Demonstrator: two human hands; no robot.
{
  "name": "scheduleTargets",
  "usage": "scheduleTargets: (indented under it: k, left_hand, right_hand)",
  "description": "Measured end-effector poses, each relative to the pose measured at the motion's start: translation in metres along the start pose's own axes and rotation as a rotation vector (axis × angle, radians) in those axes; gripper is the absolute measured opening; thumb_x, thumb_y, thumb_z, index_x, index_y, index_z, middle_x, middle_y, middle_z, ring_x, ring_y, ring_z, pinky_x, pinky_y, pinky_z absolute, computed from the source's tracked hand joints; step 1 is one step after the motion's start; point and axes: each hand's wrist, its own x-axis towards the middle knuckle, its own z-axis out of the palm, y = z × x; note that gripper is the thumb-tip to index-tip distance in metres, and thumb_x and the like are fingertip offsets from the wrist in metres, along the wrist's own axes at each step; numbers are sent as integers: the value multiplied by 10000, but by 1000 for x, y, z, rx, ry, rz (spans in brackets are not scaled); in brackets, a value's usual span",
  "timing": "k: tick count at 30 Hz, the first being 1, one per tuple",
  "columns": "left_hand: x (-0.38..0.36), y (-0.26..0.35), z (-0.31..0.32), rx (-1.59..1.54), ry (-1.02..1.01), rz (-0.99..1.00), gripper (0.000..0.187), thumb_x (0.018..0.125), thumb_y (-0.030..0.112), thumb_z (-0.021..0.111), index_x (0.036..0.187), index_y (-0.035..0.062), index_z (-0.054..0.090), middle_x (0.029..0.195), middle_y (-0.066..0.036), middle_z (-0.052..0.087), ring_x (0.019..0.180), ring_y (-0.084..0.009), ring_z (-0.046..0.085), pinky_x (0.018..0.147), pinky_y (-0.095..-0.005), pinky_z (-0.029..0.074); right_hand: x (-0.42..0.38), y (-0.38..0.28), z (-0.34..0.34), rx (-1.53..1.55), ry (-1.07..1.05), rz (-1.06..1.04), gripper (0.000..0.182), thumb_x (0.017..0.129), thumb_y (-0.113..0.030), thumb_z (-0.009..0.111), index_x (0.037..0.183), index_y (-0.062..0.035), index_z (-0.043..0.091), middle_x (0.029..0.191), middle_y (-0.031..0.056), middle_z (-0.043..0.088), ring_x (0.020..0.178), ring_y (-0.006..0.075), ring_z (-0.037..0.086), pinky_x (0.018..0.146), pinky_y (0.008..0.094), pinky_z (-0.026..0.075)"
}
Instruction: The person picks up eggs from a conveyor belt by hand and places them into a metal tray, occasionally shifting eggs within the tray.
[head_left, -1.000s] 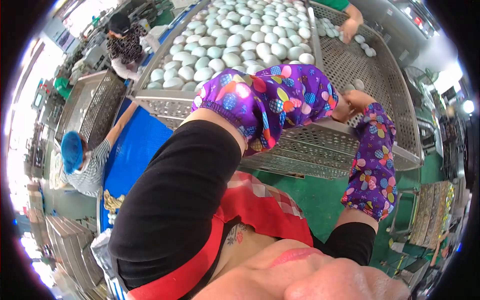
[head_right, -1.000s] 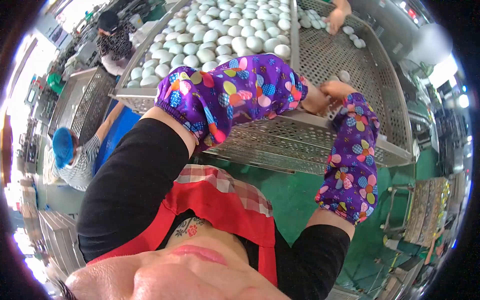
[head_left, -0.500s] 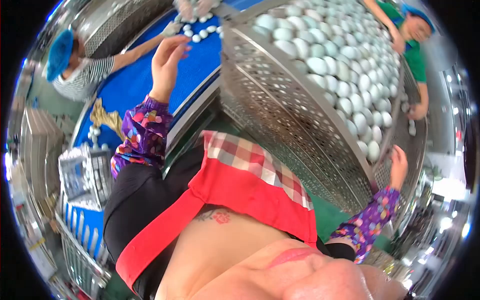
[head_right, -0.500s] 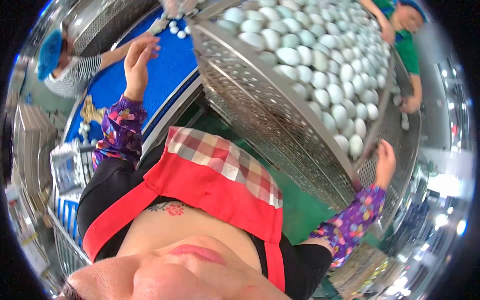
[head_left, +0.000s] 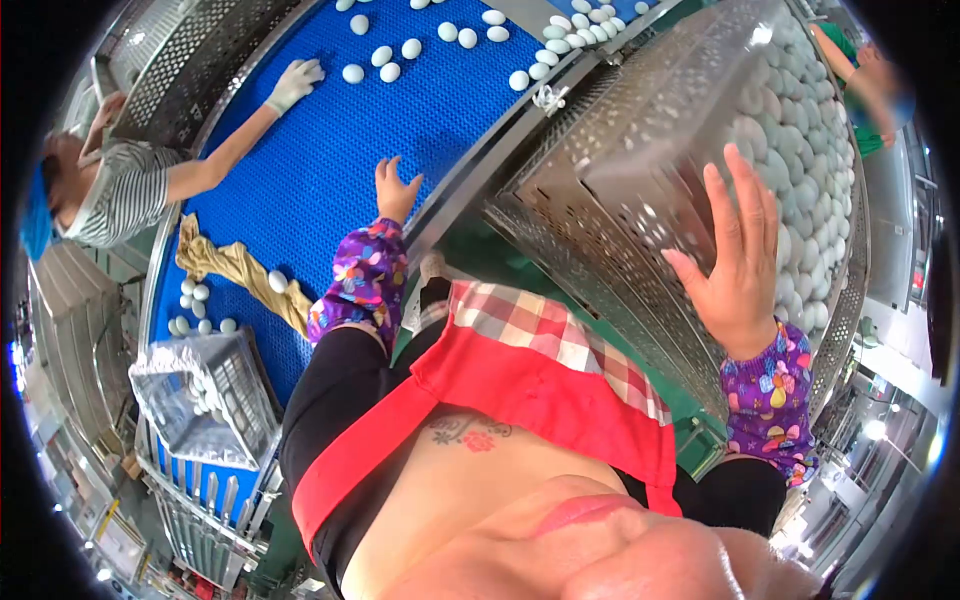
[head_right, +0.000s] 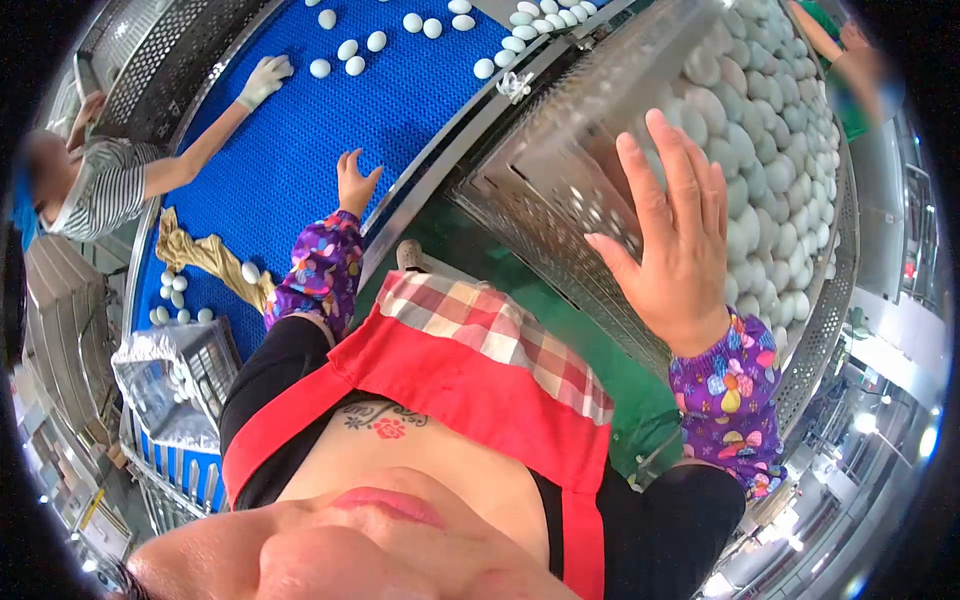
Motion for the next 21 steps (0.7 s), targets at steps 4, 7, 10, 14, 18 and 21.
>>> scheduleTargets:
  k: [4, 7, 10, 14, 18, 21]
  left_hand:
    - [83, 2, 24, 25, 88, 1, 748, 703, 345, 779, 1308, 49, 454, 1408, -292, 293, 1284, -425, 339, 1063, -442, 326]
    - [151, -2, 40, 105, 200, 79, 847, 634, 409, 811, 1327, 87, 448, 1417, -303, 279, 1285, -479, 306, 1054, -520, 302]
    - [222, 2, 53, 217, 279, 68, 907, 600, 544, 794, 1346, 161, 447, 1411, -292, 294, 1294, -492, 278, 1032, -583, 288]
    - [298, 5, 77, 428, 384, 9, 902, 588, 698, 717, 1330, 242, 482, 1381, -227, 353, 1245, -459, 338, 910, -629, 370]
    - [331, 14, 86, 440, 245, -114, 760, 630, 668, 702, 1261, 269, 561, 1401, -172, 338, 1210, -449, 372, 914, -558, 415]
    - [334, 32, 89, 414, 122, -203, 636, 645, 604, 721, 1159, 241, 636, 1401, -152, 333, 1161, -432, 410, 903, -511, 440]
  right_hand:
    - [10, -4, 11, -115, -93, 93, 713, 760, -225, 702, 1375, -50, 386, 1454, 201, 315, 1290, 371, 373, 1060, 533, 247]
    - [1, 3, 10, -125, -156, 102, 714, 786, -260, 681, 1384, -42, 356, 1439, 248, 310, 1281, 404, 381, 1059, 557, 241]
    - [3, 5, 9, -77, -210, 136, 731, 793, -249, 687, 1385, -18, 326, 1422, 276, 313, 1284, 440, 361, 1056, 559, 257]
    - [-15, 4, 17, -196, -152, 167, 640, 847, -326, 604, 1350, -46, 325, 1357, 266, 362, 1252, 436, 398, 1018, 656, 274]
    - [-29, 6, 12, -200, -210, 279, 578, 878, -322, 561, 1343, -110, 290, 1345, 251, 355, 1235, 413, 417, 1025, 666, 270]
    - [-48, 20, 14, -118, -148, 301, 524, 892, -321, 541, 1323, -141, 303, 1323, 228, 384, 1209, 391, 441, 1036, 657, 263]
